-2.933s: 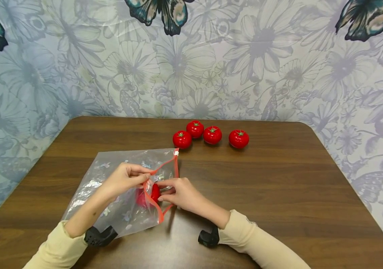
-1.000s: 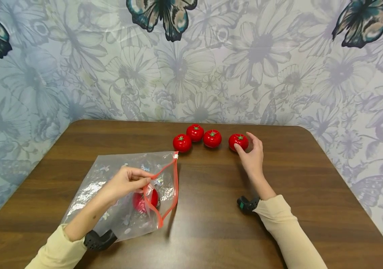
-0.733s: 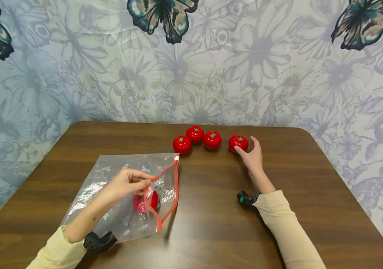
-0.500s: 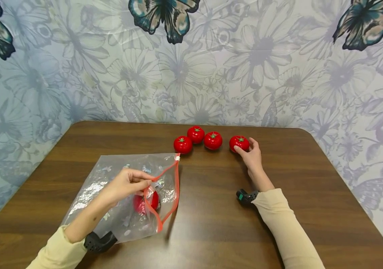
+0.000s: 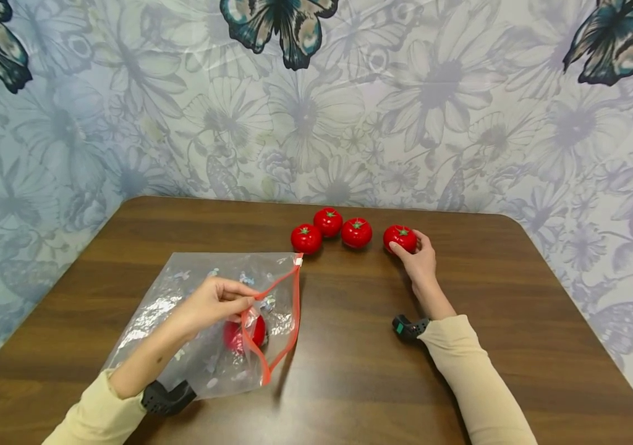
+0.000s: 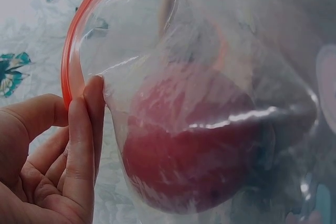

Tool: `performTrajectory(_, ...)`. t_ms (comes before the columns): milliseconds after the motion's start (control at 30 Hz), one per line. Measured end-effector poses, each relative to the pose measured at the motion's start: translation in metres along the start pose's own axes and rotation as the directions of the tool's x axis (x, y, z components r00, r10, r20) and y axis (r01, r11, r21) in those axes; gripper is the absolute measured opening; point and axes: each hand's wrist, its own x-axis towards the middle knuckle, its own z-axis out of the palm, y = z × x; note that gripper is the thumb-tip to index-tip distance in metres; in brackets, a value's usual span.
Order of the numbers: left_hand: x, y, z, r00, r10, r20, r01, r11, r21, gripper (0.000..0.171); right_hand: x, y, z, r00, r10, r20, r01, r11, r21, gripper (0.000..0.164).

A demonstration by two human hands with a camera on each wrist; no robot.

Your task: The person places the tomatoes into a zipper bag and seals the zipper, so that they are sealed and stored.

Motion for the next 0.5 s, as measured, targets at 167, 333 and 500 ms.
performTrajectory(167,0.000,0.003,0.000,1.000,-0.008,-0.013,0.008,1.000,0.005,0.021,-0.004,-0.002,0.000,1.000,-0.008,-0.004,0.008,1.000,-0.015,0.074)
performTrajectory(333,-0.002,0.004,0.000,1.000,-0.012,-0.020,0.012,1.000,0.003,0.021,-0.011,-0.002,0.000,1.000,-0.012,0.024,0.012,0.999,-0.035,0.074)
performTrajectory(500,-0.003,0.005,0.000,1.000,-0.017,-0.022,0.017,1.000,0.003,0.021,-0.019,-0.004,0.000,0.997,-0.032,0.070,0.035,0.998,-0.051,0.073)
